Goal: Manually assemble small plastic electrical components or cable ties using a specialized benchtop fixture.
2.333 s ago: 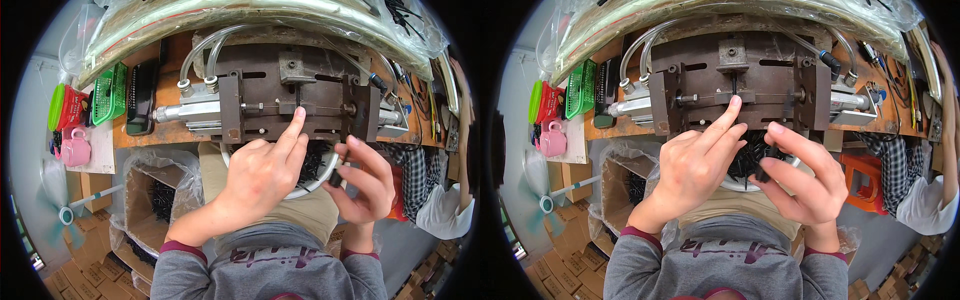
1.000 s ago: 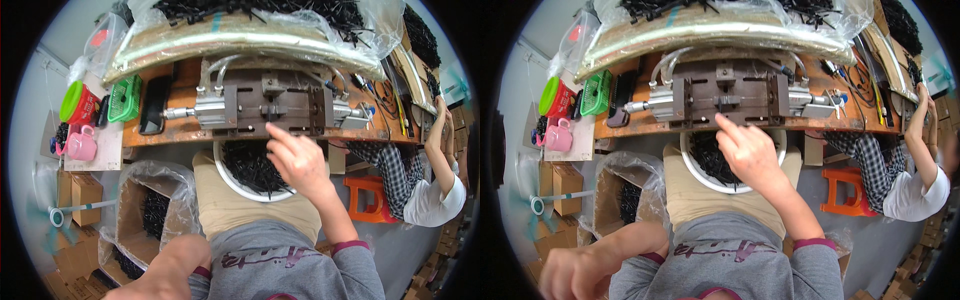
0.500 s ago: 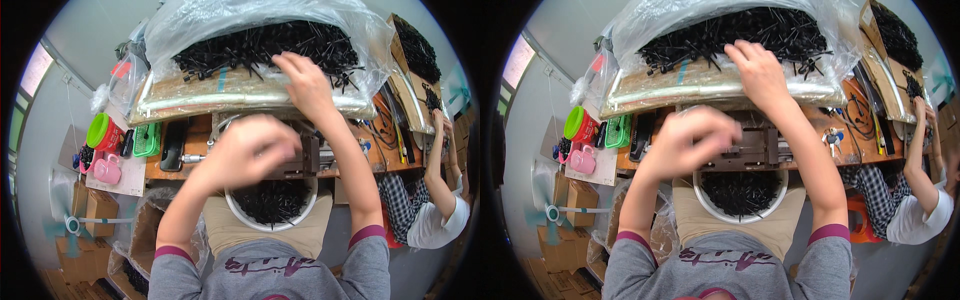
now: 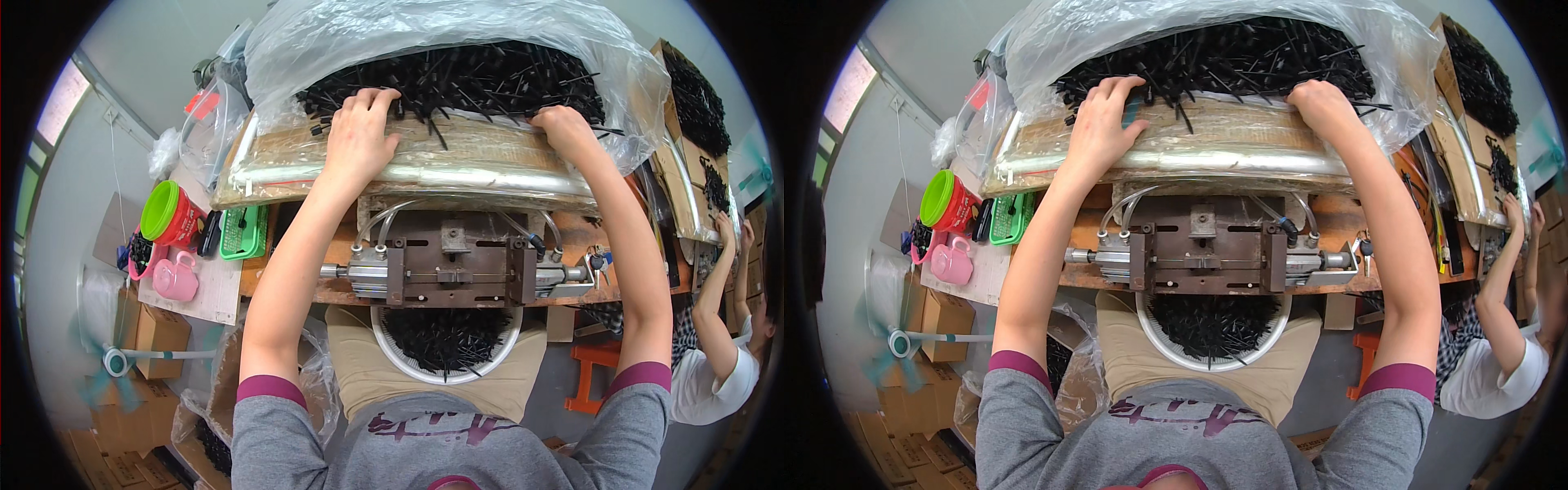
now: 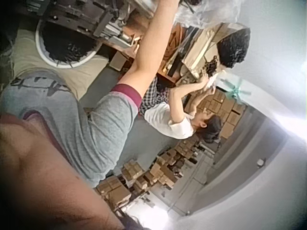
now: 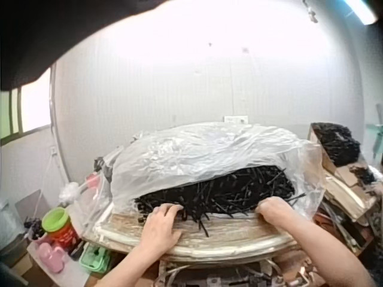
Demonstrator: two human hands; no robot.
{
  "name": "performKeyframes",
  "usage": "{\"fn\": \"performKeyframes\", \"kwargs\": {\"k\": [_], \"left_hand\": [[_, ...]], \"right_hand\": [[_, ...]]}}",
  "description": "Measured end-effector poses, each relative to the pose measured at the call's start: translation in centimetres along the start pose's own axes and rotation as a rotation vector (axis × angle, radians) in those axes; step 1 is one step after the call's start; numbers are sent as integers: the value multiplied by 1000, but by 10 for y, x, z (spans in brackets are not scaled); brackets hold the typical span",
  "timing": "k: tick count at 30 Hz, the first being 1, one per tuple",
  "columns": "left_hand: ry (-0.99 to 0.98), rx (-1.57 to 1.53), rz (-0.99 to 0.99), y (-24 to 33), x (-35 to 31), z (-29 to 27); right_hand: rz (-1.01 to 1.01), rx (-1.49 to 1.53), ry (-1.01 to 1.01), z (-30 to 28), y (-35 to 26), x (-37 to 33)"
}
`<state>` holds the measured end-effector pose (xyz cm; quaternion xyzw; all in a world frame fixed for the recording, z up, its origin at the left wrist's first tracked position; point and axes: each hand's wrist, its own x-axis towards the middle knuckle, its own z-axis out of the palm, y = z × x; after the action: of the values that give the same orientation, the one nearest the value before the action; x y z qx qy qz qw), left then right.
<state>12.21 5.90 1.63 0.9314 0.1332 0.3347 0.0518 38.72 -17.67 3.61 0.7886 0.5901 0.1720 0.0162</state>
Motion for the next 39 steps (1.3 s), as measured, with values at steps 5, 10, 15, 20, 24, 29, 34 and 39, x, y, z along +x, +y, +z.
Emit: {"fn": "performKeyframes", "kwargs": {"k": [5, 10, 15, 20, 24, 29, 34, 39], "left_hand": [[100, -112, -128, -20, 13, -14], [223, -48, -51, -46, 75, -25], [145, 271, -193, -94, 158, -80], [132, 268, -174, -154, 179, -76], [274, 18, 233, -72, 106, -59], [9, -90, 262, -20, 17, -52], [-94, -311, 248, 17, 19, -3], [-239, -330, 197, 31, 16, 18]], "right_hand": [[113, 309, 39, -50, -31, 14], [-52, 95, 380, -59, -54, 62], [11, -379, 700, -92, -29, 103], [105, -542, 585, -83, 64, 157], [345, -183, 524, -69, 68, 138], [147, 174, 470, -51, -69, 79], [15, 102, 258, -21, -84, 70], [-16, 322, 192, -13, -91, 57]]}}
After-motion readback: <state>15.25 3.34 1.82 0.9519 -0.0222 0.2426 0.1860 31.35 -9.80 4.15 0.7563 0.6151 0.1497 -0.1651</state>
